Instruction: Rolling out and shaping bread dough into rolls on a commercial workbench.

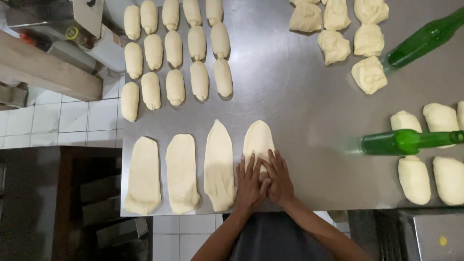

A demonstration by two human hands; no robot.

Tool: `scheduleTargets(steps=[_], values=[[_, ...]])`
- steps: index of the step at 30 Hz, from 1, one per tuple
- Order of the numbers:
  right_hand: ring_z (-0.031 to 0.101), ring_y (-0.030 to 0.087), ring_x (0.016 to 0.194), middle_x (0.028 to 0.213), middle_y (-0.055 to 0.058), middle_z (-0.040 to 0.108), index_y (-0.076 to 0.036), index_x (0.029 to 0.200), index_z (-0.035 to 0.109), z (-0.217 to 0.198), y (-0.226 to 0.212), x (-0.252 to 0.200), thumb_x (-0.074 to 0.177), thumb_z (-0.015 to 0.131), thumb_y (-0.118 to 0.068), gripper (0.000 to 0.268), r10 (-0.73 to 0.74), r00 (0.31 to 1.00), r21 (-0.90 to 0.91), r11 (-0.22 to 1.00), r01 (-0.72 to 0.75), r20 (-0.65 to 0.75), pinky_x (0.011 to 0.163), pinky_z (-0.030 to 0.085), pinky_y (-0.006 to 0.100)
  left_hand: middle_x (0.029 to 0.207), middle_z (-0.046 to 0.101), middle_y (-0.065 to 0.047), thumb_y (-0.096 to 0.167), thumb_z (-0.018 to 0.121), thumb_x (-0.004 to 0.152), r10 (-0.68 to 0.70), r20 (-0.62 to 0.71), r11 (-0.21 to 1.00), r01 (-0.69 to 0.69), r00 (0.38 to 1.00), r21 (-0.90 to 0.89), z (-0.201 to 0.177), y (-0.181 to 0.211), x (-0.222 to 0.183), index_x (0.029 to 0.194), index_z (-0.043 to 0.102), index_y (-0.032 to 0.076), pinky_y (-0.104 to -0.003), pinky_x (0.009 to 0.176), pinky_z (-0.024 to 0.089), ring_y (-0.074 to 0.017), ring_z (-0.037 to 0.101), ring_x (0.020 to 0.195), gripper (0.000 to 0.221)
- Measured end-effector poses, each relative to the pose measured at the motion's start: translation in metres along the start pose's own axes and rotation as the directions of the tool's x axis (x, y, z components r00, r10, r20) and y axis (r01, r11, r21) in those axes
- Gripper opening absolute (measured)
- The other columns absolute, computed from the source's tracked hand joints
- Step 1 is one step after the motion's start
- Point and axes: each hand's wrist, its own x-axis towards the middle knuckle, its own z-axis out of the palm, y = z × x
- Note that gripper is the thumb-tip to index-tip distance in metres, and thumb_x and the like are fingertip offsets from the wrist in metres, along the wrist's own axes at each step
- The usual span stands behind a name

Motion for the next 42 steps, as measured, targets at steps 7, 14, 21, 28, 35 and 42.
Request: scheduleTargets(steps=[7,14,21,28,35,42], values=[[0.051,0.03,0.146,0.152,0.013,0.054,-0.005,0.136,0.06,0.018,0.021,0.036,0.11,0.048,-0.023,0.033,0.383,0.916,0.402,0.862,-0.307,-0.12,0.117,0.045,0.041,0.162,0.044,-0.018,0.022,0.05,0.111,-0.11,-0.243,0.946,0.027,0.964,-0.323,0.016,-0.032,0.054,0.146,0.055,0.006,-0.049,0.127,0.034,-0.0396,0.039,0.155,0.038],[0.043,0.041,0.145,0.15,0.021,0.051,-0.002,0.141,0.054,0.022,0.009,0.021,0.106,0.043,-0.022,0.041,-0.031,0.987,0.145,0.988,0.054,-0.157,0.118,0.035,0.049,0.162,0.033,-0.025,0.023,0.057,0.102,-0.102,-0.093,0.994,0.099,0.99,-0.042,0.005,-0.01,0.034,0.15,0.052,0.004,-0.062,0.118,0.017,-0.0496,0.023,0.15,0.052],[0.062,0.033,0.125,0.137,0.019,0.064,-0.001,0.139,0.058,0.023,0.045,0.109,0.108,0.041,-0.024,0.042,0.511,0.858,0.369,0.809,-0.457,-0.057,0.104,0.049,0.041,0.146,0.061,-0.019,0.022,0.054,0.106,-0.258,-0.211,0.887,0.144,0.943,-0.439,-0.008,-0.034,0.13,0.136,0.064,0.005,-0.048,0.118,0.041,-0.041,0.054,0.14,0.035],[0.067,0.036,0.121,0.122,0.021,0.07,0.002,0.118,0.066,0.108,0.167,0.027,0.11,0.043,-0.023,0.035,0.092,0.957,0.107,0.992,-0.064,-0.275,0.113,0.049,0.048,0.13,0.066,-0.018,0.017,0.059,0.097,-0.272,-0.246,0.885,0.141,0.93,-0.444,0.013,-0.038,0.086,0.125,0.066,0.005,-0.049,0.114,0.044,-0.038,0.06,0.128,0.031],[0.071,0.034,0.106,0.12,0.023,0.07,0.004,0.124,0.066,0.046,0.074,0.144,0.109,0.042,-0.023,0.039,0.567,0.823,0.419,0.755,-0.505,-0.028,0.095,0.056,0.043,0.128,0.07,-0.018,0.018,0.061,0.1,-0.072,-0.422,0.992,0.019,0.904,-0.128,-0.003,-0.033,0.152,0.125,0.072,0.006,-0.055,0.113,0.038,-0.0393,0.06,0.125,0.03],[0.068,0.035,0.116,0.128,0.023,0.069,0.005,0.13,0.066,0.049,0.123,0.167,0.11,0.04,-0.026,0.045,0.609,0.792,0.37,0.748,-0.551,-0.052,0.1,0.053,0.042,0.102,0.074,-0.007,0.021,0.058,0.1,-0.476,-0.233,0.735,0.238,0.848,-0.635,-0.025,-0.038,0.187,0.109,0.073,0.008,-0.047,0.1,0.051,-0.0324,0.07,0.102,0.021]])
